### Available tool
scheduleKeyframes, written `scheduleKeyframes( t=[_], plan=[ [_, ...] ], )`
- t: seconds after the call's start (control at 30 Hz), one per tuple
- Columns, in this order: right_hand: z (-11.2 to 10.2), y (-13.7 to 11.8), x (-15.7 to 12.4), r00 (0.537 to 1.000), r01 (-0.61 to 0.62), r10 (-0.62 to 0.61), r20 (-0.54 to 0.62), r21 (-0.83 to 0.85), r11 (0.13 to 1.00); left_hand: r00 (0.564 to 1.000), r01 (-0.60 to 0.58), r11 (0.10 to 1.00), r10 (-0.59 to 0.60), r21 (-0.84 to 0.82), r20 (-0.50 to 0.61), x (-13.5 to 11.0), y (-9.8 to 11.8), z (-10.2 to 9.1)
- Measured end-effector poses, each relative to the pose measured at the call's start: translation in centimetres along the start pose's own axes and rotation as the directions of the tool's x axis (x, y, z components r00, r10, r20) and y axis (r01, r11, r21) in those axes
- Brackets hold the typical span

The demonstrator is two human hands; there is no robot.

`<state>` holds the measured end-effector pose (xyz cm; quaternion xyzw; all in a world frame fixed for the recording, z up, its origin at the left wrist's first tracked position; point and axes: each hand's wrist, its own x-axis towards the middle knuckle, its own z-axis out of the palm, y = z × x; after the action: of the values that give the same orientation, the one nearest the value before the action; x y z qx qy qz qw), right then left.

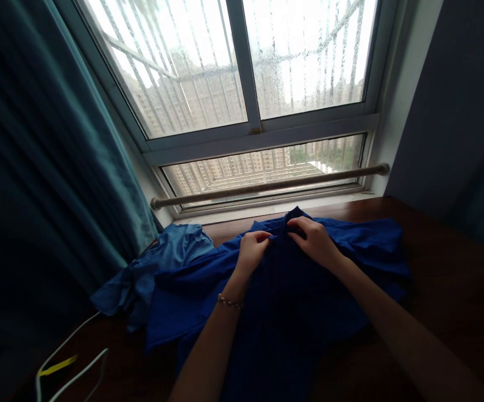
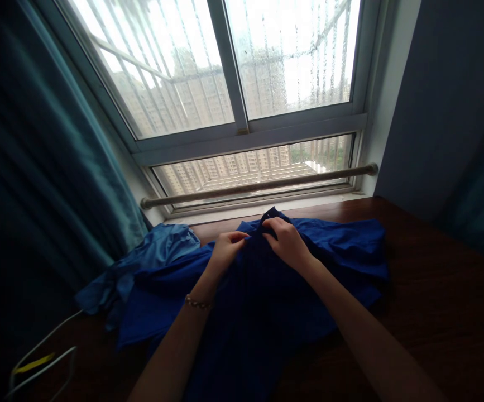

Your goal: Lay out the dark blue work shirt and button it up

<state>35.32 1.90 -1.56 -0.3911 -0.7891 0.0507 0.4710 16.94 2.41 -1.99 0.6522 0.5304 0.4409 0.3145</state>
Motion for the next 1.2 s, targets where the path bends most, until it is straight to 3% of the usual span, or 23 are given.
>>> scheduleKeyframes(
  t=[0.13,0.23,0.3,0.4,0.63,1.07,1.2],
  plan=[
    [0.7,-0.4,-0.4,0.986,0.116,-0.110,0.128,-0.042,0.992,0.948,0.303,0.888,-0.242,-0.346,0.208,0.1,0.0,-0.3],
    [1.3,-0.1,-0.6,0.969,0.202,-0.184,0.167,-0.098,0.975,0.878,0.468,0.762,-0.342,-0.447,0.336,0.0,-0.1,-0.1],
    [1.5,0.1,-0.7,0.955,0.263,-0.239,0.176,-0.129,0.956,0.852,0.514,0.712,-0.359,-0.479,0.381,0.1,-0.3,0.0],
    [1.6,0.2,-0.8,0.939,0.328,-0.304,0.160,-0.152,0.932,0.843,0.529,0.694,-0.365,-0.488,0.394,0.1,-0.4,0.0],
    [1.4,0.3,-0.9,0.914,0.398,-0.371,0.165,-0.180,0.900,0.875,0.477,0.753,-0.362,-0.452,0.321,-0.1,-0.2,0.1],
    [1.7,-0.3,-1.1,0.922,0.369,-0.355,0.152,-0.070,0.927,0.932,0.348,0.894,-0.298,-0.281,0.205,-0.3,0.3,0.1],
    [1.9,-0.8,-1.4,0.911,0.337,-0.321,0.259,-0.019,0.941,0.919,0.383,0.893,-0.342,-0.236,0.198,-0.2,0.2,0.4]
  ],
)
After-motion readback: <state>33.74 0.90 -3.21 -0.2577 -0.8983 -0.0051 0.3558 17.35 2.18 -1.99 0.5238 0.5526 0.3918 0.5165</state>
